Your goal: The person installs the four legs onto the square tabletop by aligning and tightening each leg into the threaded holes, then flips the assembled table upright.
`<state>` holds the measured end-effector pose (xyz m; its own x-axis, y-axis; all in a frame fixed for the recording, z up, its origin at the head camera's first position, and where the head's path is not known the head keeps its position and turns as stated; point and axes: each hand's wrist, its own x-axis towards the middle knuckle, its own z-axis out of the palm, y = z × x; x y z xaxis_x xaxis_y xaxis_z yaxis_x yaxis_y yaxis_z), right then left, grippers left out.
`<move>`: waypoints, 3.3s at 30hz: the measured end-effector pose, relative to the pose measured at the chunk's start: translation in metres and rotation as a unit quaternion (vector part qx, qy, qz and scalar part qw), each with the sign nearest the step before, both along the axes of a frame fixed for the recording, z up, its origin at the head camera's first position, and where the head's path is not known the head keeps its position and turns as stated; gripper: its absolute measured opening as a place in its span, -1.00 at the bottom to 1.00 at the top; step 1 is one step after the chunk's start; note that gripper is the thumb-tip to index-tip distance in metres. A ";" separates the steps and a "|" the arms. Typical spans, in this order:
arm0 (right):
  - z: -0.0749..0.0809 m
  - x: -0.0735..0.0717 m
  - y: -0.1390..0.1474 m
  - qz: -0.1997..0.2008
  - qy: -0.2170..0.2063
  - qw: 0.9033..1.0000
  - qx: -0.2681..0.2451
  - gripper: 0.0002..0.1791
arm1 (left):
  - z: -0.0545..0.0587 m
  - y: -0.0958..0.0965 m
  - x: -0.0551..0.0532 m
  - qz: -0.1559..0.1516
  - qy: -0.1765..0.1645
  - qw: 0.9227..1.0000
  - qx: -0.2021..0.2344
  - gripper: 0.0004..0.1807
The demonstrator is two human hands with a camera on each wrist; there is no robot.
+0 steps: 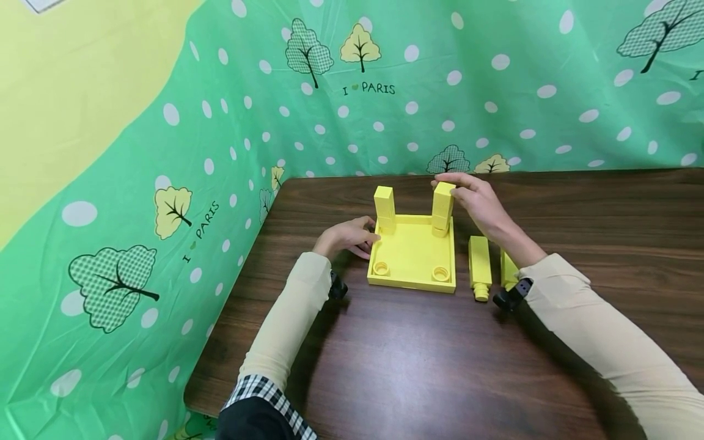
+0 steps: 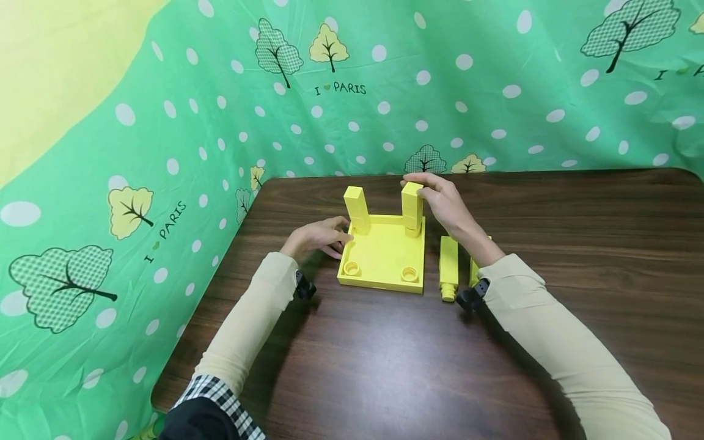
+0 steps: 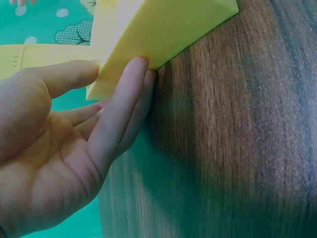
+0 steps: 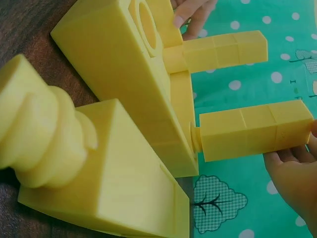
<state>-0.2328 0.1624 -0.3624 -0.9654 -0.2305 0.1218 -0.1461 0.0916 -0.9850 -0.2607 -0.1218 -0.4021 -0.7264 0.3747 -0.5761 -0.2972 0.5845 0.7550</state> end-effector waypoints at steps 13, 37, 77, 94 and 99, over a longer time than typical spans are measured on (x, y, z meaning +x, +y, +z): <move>-0.002 0.001 0.002 -0.012 0.003 1.000 -0.006 -0.60 | 0.003 0.002 0.002 0.005 -0.006 1.000 0.000 -0.49; -0.011 0.002 0.003 -0.075 0.050 0.991 0.094 -0.53 | 0.006 0.001 0.002 -0.006 0.002 1.000 -0.004 -0.54; -0.002 0.001 0.002 -0.004 -0.003 1.000 0.013 -0.61 | 0.003 0.001 0.004 -0.003 0.001 1.000 -0.002 -0.51; -0.007 0.004 0.001 -0.048 0.038 0.996 0.066 -0.58 | 0.004 0.001 0.004 -0.001 0.006 1.000 0.001 -0.48; -0.009 0.004 0.001 -0.063 0.047 0.991 0.104 -0.54 | 0.004 0.001 0.005 -0.003 0.005 1.000 0.000 -0.48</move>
<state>-0.2287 0.1634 -0.3719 -0.9749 -0.1390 0.1742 -0.2103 0.3150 -0.9255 -0.2559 -0.1210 -0.3976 -0.7302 0.3794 -0.5682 -0.2858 0.5857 0.7584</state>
